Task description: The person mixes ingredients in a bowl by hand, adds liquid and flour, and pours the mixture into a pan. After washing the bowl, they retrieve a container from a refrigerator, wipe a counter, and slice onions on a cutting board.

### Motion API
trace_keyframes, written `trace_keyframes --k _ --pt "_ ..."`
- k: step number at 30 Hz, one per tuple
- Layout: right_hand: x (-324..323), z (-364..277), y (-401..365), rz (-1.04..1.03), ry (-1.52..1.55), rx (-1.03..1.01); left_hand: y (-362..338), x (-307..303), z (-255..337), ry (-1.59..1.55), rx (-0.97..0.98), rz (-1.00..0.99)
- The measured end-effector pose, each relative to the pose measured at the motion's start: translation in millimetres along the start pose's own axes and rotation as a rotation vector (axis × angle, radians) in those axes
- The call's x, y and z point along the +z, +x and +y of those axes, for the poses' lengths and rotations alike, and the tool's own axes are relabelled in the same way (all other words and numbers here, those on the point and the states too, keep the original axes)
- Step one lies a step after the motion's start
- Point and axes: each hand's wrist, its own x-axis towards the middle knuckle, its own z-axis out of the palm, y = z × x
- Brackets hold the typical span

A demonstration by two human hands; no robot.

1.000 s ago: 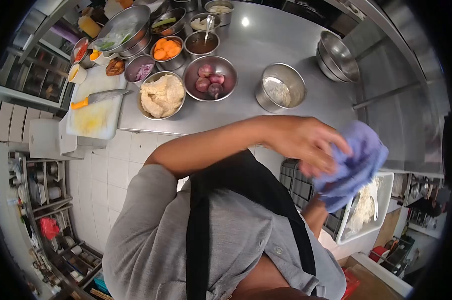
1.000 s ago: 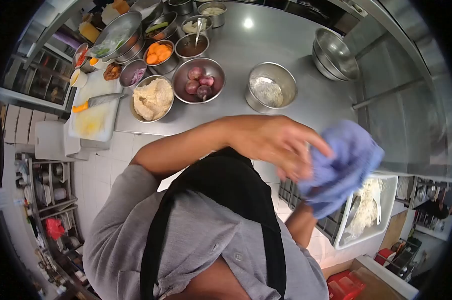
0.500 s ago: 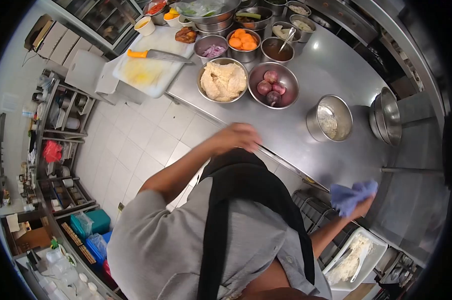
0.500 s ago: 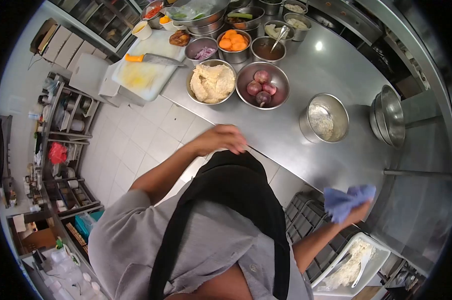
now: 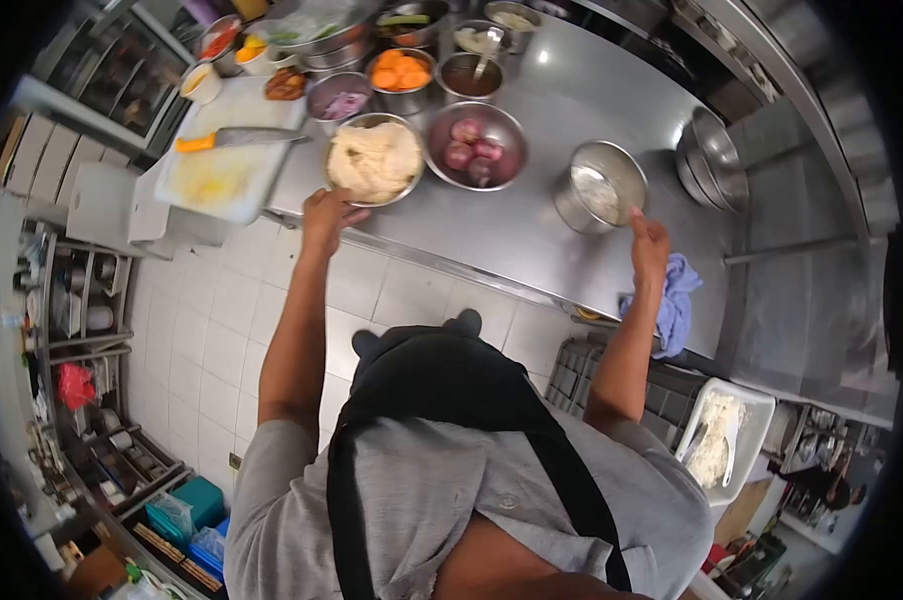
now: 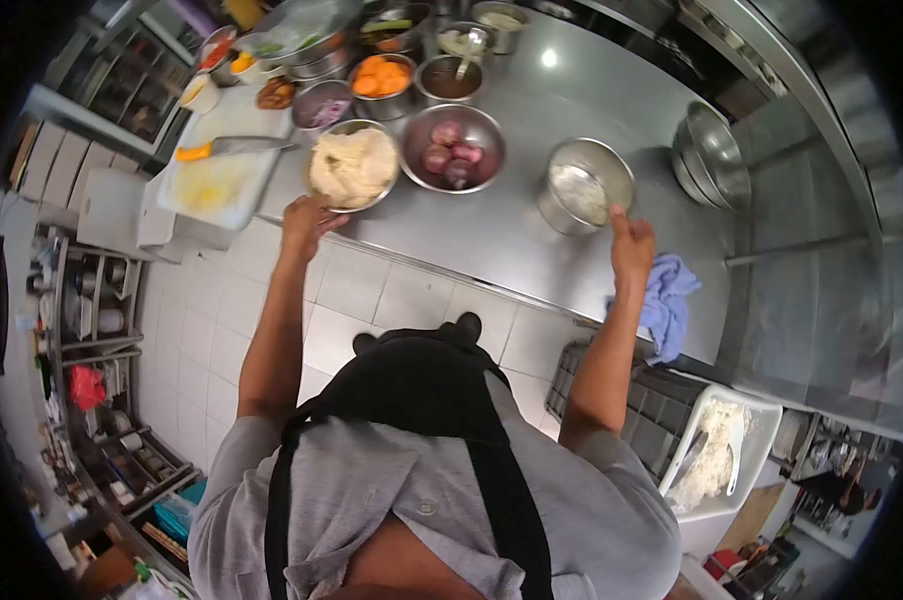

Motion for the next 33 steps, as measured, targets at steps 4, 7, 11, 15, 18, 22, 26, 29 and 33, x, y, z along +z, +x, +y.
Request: trace_keyframes --k 4,7,11,15,18,22,26,29,33 --pt "6 16 -25 0.023 0.079 -0.015 2 -21 -6 -0.069 0.018 0.003" --pt "3 -12 -68 -0.028 0.149 0.051 -7 -27 -1 -0.027 0.034 0.003" --pt "14 -33 -95 -0.059 0.237 0.059 -3 -49 -12 0.047 0.072 -0.007" --pt "21 -18 -93 -0.014 0.233 0.070 -15 -53 -12 0.013 0.112 -0.074" --pt "19 -7 -70 0.025 0.199 0.181 -20 -54 -5 0.012 0.047 -0.066" --pt "27 7 -33 0.181 0.172 0.167 -39 -31 23 0.047 0.019 -0.139" --pt "28 15 -14 0.063 0.322 -0.061 -71 40 62 0.101 -0.036 -0.350" --pt "16 0 -15 0.064 0.341 -0.039 -65 99 58 0.152 -0.043 -0.496" --pt "-20 -26 -26 0.024 0.043 -0.085 -57 194 56 0.353 0.086 -0.581"
